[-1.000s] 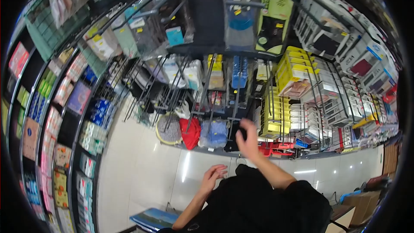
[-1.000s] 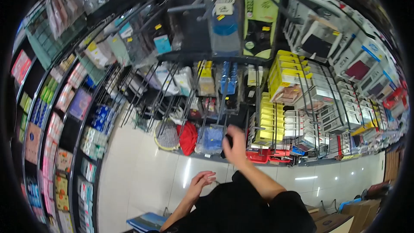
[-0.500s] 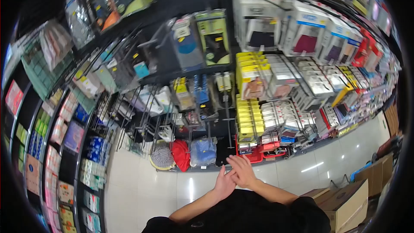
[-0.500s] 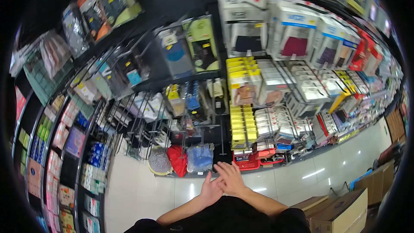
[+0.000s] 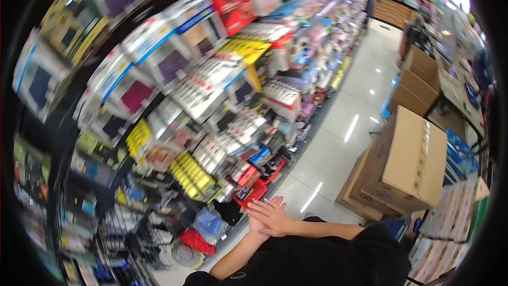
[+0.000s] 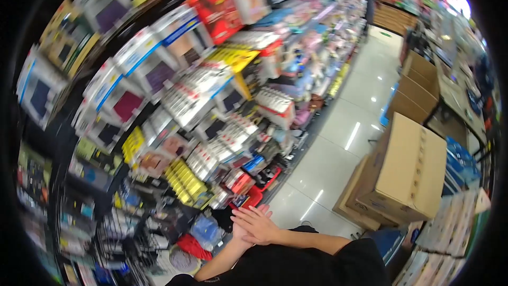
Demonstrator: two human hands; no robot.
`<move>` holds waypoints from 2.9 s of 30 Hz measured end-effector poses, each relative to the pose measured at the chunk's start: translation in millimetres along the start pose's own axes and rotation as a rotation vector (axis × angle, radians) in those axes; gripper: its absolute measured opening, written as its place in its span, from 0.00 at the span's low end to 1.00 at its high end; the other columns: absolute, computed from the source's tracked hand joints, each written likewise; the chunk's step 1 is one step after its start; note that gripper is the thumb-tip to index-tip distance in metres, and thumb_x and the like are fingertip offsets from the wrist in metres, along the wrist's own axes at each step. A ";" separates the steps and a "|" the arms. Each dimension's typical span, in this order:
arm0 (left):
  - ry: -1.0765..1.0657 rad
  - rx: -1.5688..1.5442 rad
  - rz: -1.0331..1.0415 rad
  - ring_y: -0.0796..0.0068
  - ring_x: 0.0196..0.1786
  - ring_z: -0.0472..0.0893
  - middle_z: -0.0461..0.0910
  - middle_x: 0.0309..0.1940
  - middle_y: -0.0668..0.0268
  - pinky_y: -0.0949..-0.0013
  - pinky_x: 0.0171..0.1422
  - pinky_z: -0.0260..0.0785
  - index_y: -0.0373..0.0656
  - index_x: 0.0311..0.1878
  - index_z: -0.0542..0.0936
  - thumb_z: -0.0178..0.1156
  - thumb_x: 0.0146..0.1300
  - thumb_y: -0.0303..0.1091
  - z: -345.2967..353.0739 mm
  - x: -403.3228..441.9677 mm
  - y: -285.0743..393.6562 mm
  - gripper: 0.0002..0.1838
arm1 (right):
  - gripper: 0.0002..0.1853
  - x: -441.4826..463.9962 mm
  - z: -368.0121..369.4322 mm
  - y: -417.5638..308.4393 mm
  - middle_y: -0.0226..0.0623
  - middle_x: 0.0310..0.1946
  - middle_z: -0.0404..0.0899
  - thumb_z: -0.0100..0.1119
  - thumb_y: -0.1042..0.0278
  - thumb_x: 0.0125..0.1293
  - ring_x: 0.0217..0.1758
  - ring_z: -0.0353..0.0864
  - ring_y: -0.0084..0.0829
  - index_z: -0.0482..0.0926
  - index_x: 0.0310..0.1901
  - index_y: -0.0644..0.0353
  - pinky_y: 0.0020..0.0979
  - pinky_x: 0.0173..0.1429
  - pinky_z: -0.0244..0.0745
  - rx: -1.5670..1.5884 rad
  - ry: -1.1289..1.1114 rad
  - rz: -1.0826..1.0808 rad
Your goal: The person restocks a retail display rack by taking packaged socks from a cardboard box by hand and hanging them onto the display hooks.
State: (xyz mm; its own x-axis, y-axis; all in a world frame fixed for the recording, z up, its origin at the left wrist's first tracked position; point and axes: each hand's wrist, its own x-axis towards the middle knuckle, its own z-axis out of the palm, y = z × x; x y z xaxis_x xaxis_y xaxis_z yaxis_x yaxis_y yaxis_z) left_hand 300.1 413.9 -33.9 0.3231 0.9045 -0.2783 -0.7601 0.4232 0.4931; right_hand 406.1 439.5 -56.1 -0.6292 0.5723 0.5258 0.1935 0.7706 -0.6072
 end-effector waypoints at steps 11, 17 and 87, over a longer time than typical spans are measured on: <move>-0.268 0.710 -0.385 0.65 0.72 0.64 0.67 0.67 0.59 0.59 0.73 0.57 0.38 0.68 0.64 0.52 0.71 0.36 118.8 134.8 -31.1 0.25 | 0.25 -113.5 -161.4 103.7 0.49 0.60 0.72 0.55 0.59 0.67 0.64 0.70 0.49 0.70 0.63 0.60 0.48 0.68 0.62 -0.201 0.299 0.648; -1.105 1.255 0.462 0.59 0.48 0.80 0.79 0.50 0.56 0.61 0.55 0.71 0.39 0.53 0.74 0.62 0.59 0.23 274.9 230.4 -23.3 0.18 | 0.23 -140.2 -253.1 147.2 0.51 0.54 0.75 0.64 0.69 0.61 0.59 0.73 0.52 0.72 0.57 0.64 0.45 0.62 0.68 -0.426 0.675 0.939; -1.950 1.440 -0.061 0.71 0.40 0.76 0.78 0.44 0.68 0.67 0.46 0.68 0.44 0.41 0.81 0.68 0.49 0.32 549.5 994.9 -461.1 0.14 | 0.24 -590.2 -755.9 849.1 0.42 0.54 0.74 0.59 0.70 0.57 0.62 0.70 0.43 0.74 0.58 0.53 0.45 0.62 0.65 -0.689 0.153 2.104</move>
State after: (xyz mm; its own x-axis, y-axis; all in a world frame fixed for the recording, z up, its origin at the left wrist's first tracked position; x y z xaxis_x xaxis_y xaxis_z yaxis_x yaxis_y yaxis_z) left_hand 1281.8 1147.4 -85.1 0.8885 -0.4579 0.0303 -0.3144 -0.5593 0.7670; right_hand 1510.9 967.9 -431.7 0.8190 0.4465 -0.3604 0.4891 -0.8717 0.0315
